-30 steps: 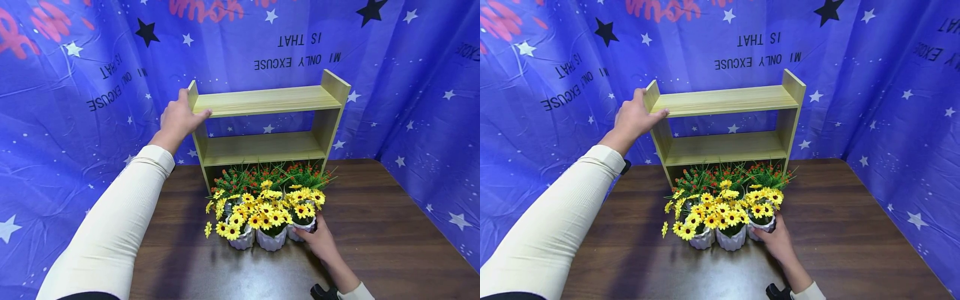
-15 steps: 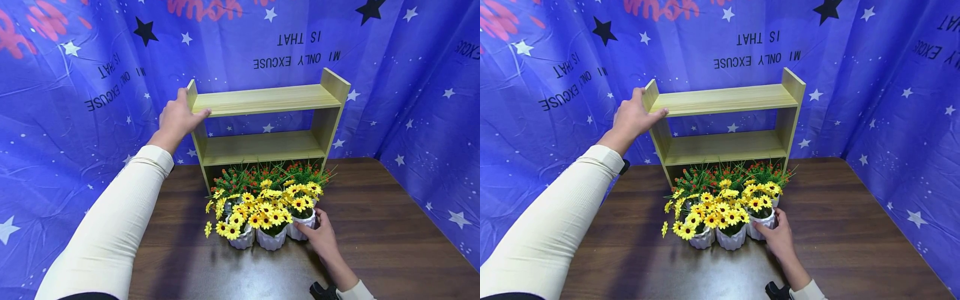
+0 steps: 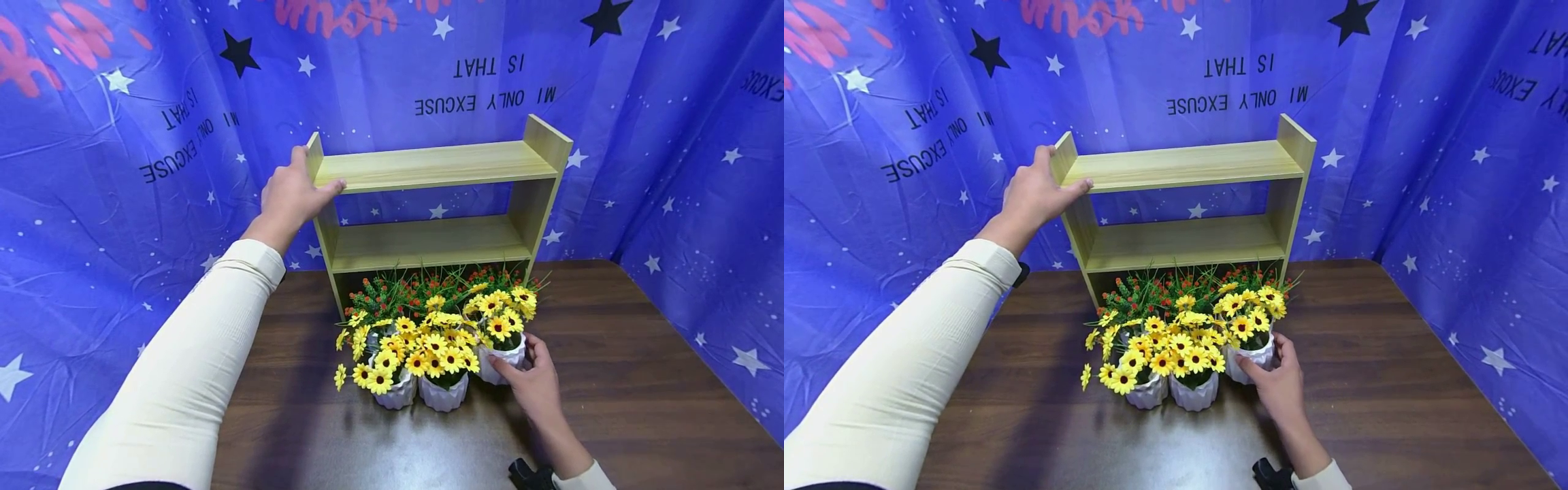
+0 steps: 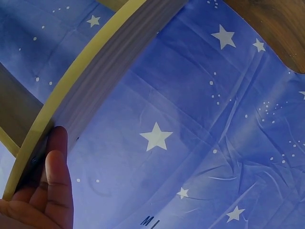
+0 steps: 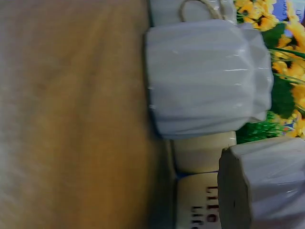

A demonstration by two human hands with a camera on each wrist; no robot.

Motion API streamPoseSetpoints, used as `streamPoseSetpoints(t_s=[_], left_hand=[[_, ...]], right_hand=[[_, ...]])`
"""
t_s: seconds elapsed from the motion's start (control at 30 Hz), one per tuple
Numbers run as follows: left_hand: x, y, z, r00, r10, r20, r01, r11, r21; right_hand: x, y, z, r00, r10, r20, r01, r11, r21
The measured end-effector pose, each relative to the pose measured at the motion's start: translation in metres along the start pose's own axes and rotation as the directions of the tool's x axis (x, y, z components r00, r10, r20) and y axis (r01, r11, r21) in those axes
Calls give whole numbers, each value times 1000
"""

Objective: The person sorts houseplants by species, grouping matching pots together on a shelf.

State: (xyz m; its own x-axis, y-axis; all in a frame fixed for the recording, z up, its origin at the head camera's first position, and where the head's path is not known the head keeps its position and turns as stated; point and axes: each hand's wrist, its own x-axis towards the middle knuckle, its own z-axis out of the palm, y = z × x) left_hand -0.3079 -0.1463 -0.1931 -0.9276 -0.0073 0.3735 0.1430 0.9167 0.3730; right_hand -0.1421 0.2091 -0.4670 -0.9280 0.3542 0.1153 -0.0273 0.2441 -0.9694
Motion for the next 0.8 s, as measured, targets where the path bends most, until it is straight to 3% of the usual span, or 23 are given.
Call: streamPoseSetpoints(t_s=[0.6,0.8], left_hand=[[0,3,0,1000,-27,0,27,999,37],[1,4,0,999,-39,11,39,998,43]], right_hand=[[10,-51,-19,989,-112,-97,116,993,39],[18,-69,-25,984,-137,-110,135,990,-31]])
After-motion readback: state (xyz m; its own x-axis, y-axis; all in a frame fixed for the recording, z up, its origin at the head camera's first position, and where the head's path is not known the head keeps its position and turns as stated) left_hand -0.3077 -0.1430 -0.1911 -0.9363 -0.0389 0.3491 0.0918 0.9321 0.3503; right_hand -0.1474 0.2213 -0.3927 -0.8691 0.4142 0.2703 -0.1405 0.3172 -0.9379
